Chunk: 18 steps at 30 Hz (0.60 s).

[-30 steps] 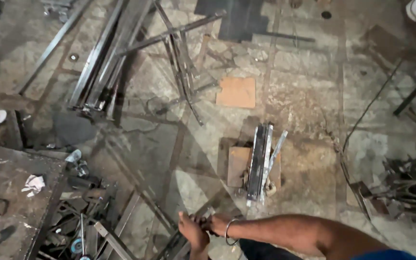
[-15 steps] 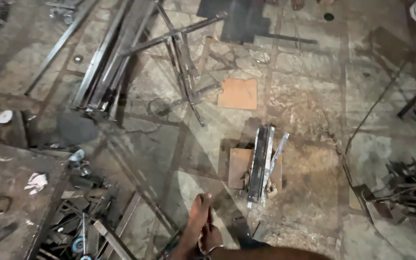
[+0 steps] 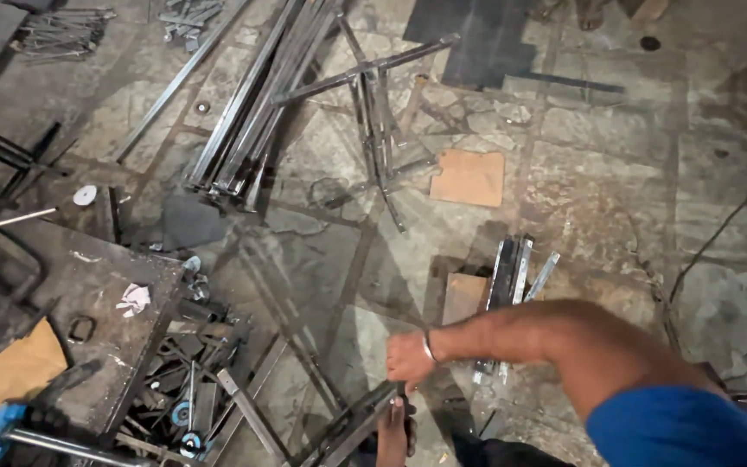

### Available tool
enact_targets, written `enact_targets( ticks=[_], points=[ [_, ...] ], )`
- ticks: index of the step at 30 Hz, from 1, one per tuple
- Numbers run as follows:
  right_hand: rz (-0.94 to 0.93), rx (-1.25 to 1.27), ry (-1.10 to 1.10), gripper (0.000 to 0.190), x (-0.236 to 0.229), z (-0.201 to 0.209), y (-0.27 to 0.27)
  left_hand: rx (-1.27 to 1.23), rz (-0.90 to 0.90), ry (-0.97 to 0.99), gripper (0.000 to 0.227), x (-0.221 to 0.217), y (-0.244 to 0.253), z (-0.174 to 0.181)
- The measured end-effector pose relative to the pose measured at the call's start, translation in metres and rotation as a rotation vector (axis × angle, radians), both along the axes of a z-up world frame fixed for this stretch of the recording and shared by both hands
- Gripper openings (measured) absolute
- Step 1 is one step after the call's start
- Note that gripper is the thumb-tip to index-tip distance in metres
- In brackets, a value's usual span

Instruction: The person assembles a metal frame structure on the floor of a workshop. They position metal bars into a cross shape, secure them with a clamp, and then use a hammer to tap the joints into alignment. The person repeatedly adjusts the frame and hammers the connections to ensure stability.

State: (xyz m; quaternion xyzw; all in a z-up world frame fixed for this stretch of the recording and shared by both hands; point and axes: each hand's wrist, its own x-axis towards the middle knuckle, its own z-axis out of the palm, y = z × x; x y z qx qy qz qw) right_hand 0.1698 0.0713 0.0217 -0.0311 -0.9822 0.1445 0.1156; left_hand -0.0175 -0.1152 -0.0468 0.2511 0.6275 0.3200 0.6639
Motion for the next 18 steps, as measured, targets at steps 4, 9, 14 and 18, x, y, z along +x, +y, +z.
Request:
enact_targets(
  ticks=[4, 9, 14, 18],
  points=[
    [0.183, 0.078, -0.195, 0.057, -0.027, -0.003, -0.007, -0.274, -0.061, 0.023, 0.048, 0.000, -0.003, 0.027],
    [0.107, -0.119, -0.164, 0.049, -0.019, -0.010, -0.026, -0.095, -0.130, 0.000, 0.041, -0.002, 0.001, 0.023],
    [-0.261, -0.131, -0.049, 0.047, 0.002, 0.029, -0.088, 0.277, -0.743, 0.259, 0.046, -0.050, 0.058, 0.006],
    [-1.232, -0.643, -0.119, 0.038, -0.034, 0.096, -0.135, 0.469, -1.946, 0.414, 0.027, -0.040, 0.160, -0.013]
  ],
)
